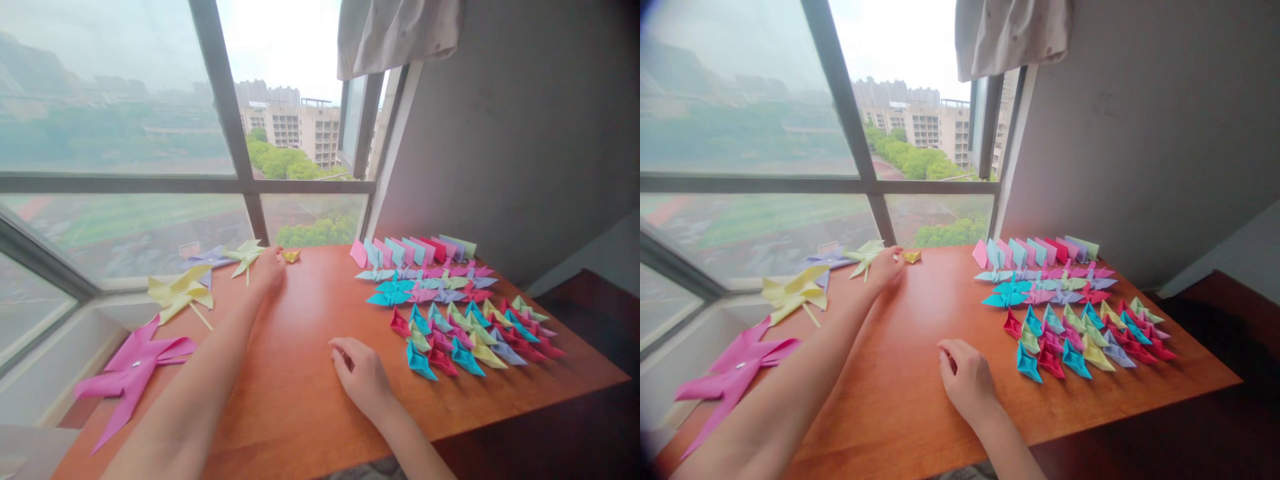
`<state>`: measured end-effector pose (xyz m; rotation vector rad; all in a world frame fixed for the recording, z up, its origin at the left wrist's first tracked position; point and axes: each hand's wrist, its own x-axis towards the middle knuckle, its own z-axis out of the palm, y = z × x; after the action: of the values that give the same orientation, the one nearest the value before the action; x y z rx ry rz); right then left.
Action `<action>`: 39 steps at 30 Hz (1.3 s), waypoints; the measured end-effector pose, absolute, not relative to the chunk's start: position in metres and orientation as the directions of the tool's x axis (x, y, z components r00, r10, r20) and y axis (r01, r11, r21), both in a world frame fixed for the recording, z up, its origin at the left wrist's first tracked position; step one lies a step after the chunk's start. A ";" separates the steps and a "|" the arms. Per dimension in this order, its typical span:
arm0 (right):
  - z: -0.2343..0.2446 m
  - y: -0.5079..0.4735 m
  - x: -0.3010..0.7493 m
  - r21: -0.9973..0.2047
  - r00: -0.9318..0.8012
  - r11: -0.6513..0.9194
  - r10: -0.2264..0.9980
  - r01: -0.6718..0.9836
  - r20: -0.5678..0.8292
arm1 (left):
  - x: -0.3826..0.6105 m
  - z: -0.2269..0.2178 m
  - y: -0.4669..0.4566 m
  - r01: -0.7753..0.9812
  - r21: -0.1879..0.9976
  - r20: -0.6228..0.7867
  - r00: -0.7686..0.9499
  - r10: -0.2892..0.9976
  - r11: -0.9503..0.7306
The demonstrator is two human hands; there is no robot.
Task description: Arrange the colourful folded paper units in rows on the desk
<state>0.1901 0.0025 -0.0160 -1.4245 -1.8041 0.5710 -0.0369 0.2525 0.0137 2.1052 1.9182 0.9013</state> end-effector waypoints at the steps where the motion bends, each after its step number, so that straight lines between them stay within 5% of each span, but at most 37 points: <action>1: -0.017 0.003 0.190 -0.735 -0.096 0.284 0.953 0.616 0.288 | -0.037 0.013 0.255 0.855 0.489 0.318 0.006 0.948 -0.169; 16: -0.018 0.005 0.189 -0.745 -0.080 0.278 0.954 0.607 0.290 | -0.033 0.018 0.230 0.847 0.468 0.368 0.076 0.927 -0.254; 22: -0.014 0.003 0.190 -0.787 -0.020 0.260 0.954 0.559 0.300 | -0.022 0.028 0.190 0.790 0.457 0.388 0.237 0.891 -0.409; 30: -0.014 0.003 0.197 -0.882 0.212 0.128 0.946 0.453 0.246 | -0.014 0.041 0.114 0.672 0.477 0.311 0.474 0.824 -0.566; 39: -0.016 0.002 0.194 -0.841 0.138 0.202 0.941 0.502 0.309 | -0.016 0.036 0.059 0.645 0.522 0.239 0.518 0.822 -0.558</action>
<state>0.1936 0.0018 -0.0165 -1.4376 -1.5030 0.5677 -0.0160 0.0585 0.0359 2.3937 1.2126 0.6628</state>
